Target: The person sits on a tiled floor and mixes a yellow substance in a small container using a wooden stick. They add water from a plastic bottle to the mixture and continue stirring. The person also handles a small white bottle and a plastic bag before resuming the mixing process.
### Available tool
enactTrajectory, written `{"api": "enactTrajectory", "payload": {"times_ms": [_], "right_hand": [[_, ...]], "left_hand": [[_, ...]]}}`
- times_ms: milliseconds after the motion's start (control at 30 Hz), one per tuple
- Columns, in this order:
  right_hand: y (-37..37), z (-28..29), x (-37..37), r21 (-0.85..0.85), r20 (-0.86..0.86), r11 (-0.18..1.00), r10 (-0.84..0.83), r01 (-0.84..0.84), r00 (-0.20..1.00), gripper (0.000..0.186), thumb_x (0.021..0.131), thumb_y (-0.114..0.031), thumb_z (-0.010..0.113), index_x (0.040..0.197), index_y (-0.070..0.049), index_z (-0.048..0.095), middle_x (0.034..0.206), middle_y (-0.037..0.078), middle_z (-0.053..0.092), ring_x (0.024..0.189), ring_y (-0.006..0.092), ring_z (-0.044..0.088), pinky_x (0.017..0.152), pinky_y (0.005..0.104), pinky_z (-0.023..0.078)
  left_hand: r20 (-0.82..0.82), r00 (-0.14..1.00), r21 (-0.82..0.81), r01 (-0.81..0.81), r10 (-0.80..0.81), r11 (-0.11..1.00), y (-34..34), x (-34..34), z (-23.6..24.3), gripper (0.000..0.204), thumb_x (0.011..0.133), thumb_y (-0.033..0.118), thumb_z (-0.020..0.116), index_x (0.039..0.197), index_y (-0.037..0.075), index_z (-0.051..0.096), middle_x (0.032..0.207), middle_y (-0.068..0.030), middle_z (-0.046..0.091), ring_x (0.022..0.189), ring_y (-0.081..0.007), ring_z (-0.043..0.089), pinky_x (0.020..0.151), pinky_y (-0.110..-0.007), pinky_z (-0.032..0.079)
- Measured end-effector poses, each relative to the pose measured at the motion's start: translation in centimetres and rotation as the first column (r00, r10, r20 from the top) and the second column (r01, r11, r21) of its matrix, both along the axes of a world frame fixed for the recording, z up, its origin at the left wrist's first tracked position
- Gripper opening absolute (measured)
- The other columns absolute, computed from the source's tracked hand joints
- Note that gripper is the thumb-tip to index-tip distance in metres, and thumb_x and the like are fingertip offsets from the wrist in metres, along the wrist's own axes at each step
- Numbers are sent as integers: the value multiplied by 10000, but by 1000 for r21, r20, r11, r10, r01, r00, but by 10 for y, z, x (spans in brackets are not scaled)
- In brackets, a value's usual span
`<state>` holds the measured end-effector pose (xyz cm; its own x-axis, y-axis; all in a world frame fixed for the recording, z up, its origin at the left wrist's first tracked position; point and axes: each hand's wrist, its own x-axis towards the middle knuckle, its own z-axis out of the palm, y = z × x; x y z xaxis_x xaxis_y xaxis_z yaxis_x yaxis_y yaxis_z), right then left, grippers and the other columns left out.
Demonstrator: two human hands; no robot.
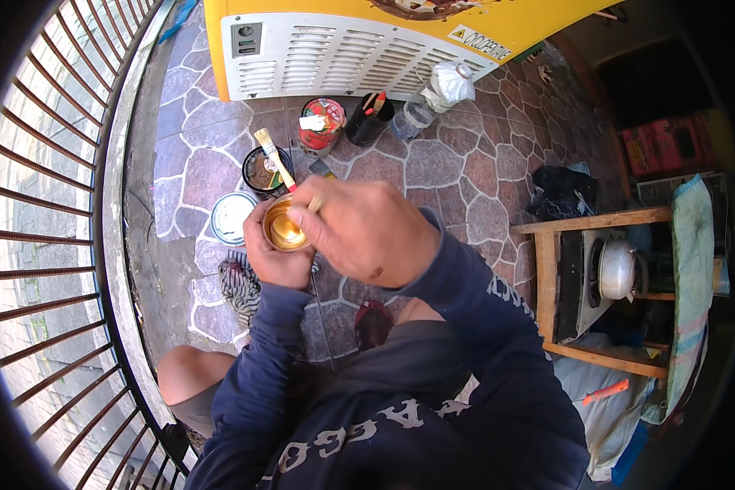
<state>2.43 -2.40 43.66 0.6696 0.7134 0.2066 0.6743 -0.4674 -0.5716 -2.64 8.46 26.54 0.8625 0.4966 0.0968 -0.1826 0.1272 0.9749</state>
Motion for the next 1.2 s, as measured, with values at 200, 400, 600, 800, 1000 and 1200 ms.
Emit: {"api": "enactTrajectory", "payload": {"times_ms": [200, 400, 600, 800, 1000, 1200], "right_hand": [[0, -2, -1, 49, -32, 999, 0, 2, 999, 130, 940, -88, 572, 1034, 2, 568, 887, 185, 629, 770, 372, 649, 644, 415, 524], [-3, -2, 0, 110, 21, 992, 62, -64, 998, 130, 937, -83, 569, 1038, -3, 556, 895, 188, 627, 761, 373, 646, 635, 421, 524], [0, 0, -2, 150, 56, 982, 105, -112, 993, 134, 931, -93, 575, 1028, -2, 563, 893, 165, 622, 759, 365, 637, 650, 432, 520], [-2, 3, -5, 46, 44, 997, 64, -66, 997, 130, 926, -112, 586, 1002, -7, 574, 893, 156, 623, 758, 369, 632, 653, 429, 518], [-2, -3, -4, 91, -13, 995, -43, 44, 999, 121, 920, -103, 587, 1004, -16, 577, 887, 155, 624, 742, 368, 634, 642, 433, 518], [-2, 1, -5, 78, 78, 997, -5, -1, 997, 109, 923, -103, 583, 989, -17, 582, 889, 155, 627, 741, 368, 636, 641, 433, 518]], "left_hand": [[6, 1000, 7, -13, 13, 1000, -1, 1, -2, 689, 671, 37, 838, 1244, -9, 459, 1138, -122, 594, 1050, -203, 609, 929, -324, 488], [45, 999, -78, 14, -11, 997, -3, 0, 1, 637, 718, 11, 806, 1245, -5, 450, 1141, -111, 600, 1046, -191, 609, 932, -324, 488], [62, 996, -468, 84, -63, 880, 0, 5, -12, 607, 742, 50, 803, 1239, -8, 458, 1140, -110, 599, 1037, -185, 604, 926, -319, 483], [46, 999, -481, 40, -20, 876, -3, 3, -11, 611, 724, 57, 813, 1225, -12, 470, 1133, -119, 597, 1046, -193, 595, 934, -329, 475], [29, 998, -338, 55, -48, 939, -2, 3, -5, 617, 712, 64, 817, 1219, -12, 474, 1127, -116, 600, 1044, -196, 593, 940, -339, 471], [42, 999, -346, 19, -5, 938, -4, 3, -9, 618, 708, 60, 815, 1219, -9, 475, 1127, -116, 599, 1036, -194, 593, 943, -339, 468]]}}
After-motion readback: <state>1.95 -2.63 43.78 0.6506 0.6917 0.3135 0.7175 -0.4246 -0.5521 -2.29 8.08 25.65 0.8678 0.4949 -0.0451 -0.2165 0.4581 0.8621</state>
